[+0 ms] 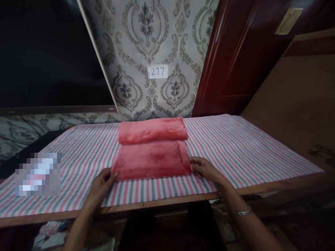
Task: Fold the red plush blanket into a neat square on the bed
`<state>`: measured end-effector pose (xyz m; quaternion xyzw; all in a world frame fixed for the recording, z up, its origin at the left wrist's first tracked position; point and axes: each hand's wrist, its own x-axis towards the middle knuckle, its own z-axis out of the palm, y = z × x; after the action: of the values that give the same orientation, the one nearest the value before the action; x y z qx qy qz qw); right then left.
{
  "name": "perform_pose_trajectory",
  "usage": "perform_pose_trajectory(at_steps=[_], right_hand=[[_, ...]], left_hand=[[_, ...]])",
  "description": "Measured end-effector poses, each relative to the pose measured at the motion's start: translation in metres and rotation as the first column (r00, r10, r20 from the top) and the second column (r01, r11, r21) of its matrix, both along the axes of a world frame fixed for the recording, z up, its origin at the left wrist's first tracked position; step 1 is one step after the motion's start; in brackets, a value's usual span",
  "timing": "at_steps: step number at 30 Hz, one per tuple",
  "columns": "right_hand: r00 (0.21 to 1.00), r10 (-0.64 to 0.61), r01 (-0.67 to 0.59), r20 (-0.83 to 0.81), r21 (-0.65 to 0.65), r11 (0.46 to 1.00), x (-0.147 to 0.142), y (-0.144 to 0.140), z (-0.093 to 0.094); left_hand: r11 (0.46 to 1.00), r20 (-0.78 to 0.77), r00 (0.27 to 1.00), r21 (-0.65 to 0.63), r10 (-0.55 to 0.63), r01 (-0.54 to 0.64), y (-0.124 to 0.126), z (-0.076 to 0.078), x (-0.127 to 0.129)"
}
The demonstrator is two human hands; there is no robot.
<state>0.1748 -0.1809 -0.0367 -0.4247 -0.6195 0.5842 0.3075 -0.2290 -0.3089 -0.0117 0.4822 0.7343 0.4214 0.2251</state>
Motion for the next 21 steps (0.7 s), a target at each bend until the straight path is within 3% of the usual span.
perform_pose_trajectory(at_steps=[4,9,14,18,21], right_hand=[[0.999,0.043,-0.043,0.013,0.073,0.996,-0.006,-0.002,0.002],[0.989,-0.123,0.125,-0.081,0.030,0.992,0.008,0.000,-0.013],[0.992,-0.117,0.120,-0.041,0.080,0.990,0.017,-0.003,-0.014],[0.994,-0.105,0.103,0.007,0.164,0.981,0.007,-0.005,-0.009],[0.993,-0.115,0.104,0.035,0.228,0.968,-0.004,-0.006,-0.009]], left_hand=[[0.996,-0.072,0.994,0.034,-0.081,0.084,0.002,0.001,-0.005],[0.989,-0.055,0.997,0.136,0.063,-0.055,0.004,0.001,-0.017],[0.997,-0.087,0.994,0.006,-0.073,0.074,0.002,0.007,-0.017],[0.999,-0.057,0.998,-0.021,0.025,-0.027,0.007,0.017,-0.009],[0.997,0.023,0.997,0.027,0.074,-0.074,0.017,0.018,0.000]])
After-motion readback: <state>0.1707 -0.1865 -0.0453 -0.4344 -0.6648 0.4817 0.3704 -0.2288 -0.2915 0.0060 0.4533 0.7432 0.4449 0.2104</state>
